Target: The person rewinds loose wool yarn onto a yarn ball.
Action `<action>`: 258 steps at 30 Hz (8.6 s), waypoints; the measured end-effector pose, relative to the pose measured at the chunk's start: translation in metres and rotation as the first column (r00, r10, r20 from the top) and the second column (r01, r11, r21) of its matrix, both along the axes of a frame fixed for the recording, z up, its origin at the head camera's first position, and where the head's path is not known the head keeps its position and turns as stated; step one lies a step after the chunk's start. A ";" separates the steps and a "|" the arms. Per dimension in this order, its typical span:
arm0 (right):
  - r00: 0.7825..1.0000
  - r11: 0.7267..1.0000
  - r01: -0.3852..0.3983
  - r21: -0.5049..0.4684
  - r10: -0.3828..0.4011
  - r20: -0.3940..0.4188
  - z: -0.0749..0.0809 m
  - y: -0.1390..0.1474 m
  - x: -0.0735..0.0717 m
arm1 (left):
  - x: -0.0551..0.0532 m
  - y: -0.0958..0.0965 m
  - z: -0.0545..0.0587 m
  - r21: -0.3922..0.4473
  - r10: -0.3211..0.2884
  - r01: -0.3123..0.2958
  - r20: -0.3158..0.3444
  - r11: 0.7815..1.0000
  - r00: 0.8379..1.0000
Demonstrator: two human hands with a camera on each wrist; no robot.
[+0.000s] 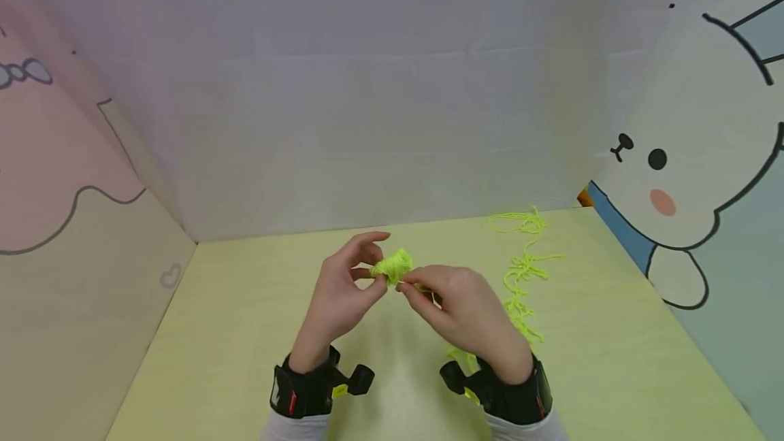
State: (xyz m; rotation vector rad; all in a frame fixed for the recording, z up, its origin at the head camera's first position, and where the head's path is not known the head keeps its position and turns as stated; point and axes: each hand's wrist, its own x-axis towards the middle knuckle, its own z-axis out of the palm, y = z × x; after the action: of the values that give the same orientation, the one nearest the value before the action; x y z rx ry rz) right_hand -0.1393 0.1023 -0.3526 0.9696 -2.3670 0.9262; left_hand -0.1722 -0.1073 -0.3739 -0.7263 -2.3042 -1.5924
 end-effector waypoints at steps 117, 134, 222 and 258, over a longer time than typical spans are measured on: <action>0.987 0.955 0.159 -0.250 -0.161 0.013 0.005 0.011 -0.006 | 0.014 0.010 0.023 0.076 -0.282 0.278 0.049 0.958 0.958; 0.980 0.932 0.197 -0.304 -0.188 0.059 0.003 0.009 -0.009 | 0.017 0.020 0.021 0.068 -0.254 0.246 0.160 0.967 0.954; 0.986 0.979 -0.139 0.148 0.123 0.114 0.005 0.015 0.007 | 0.002 0.005 0.020 0.193 -0.035 -0.007 0.217 0.981 0.976; 0.999 0.982 0.044 -0.182 -0.039 0.026 0.008 0.017 -0.004 | 0.008 -0.003 0.023 0.014 -0.394 0.395 0.105 0.919 0.913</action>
State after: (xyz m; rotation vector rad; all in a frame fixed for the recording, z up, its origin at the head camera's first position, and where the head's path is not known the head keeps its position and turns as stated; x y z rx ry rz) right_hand -0.1431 0.1190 -0.3448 0.8394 -2.2639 1.1211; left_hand -0.1641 -0.1101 -0.3511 -1.2015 -2.3452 -1.8255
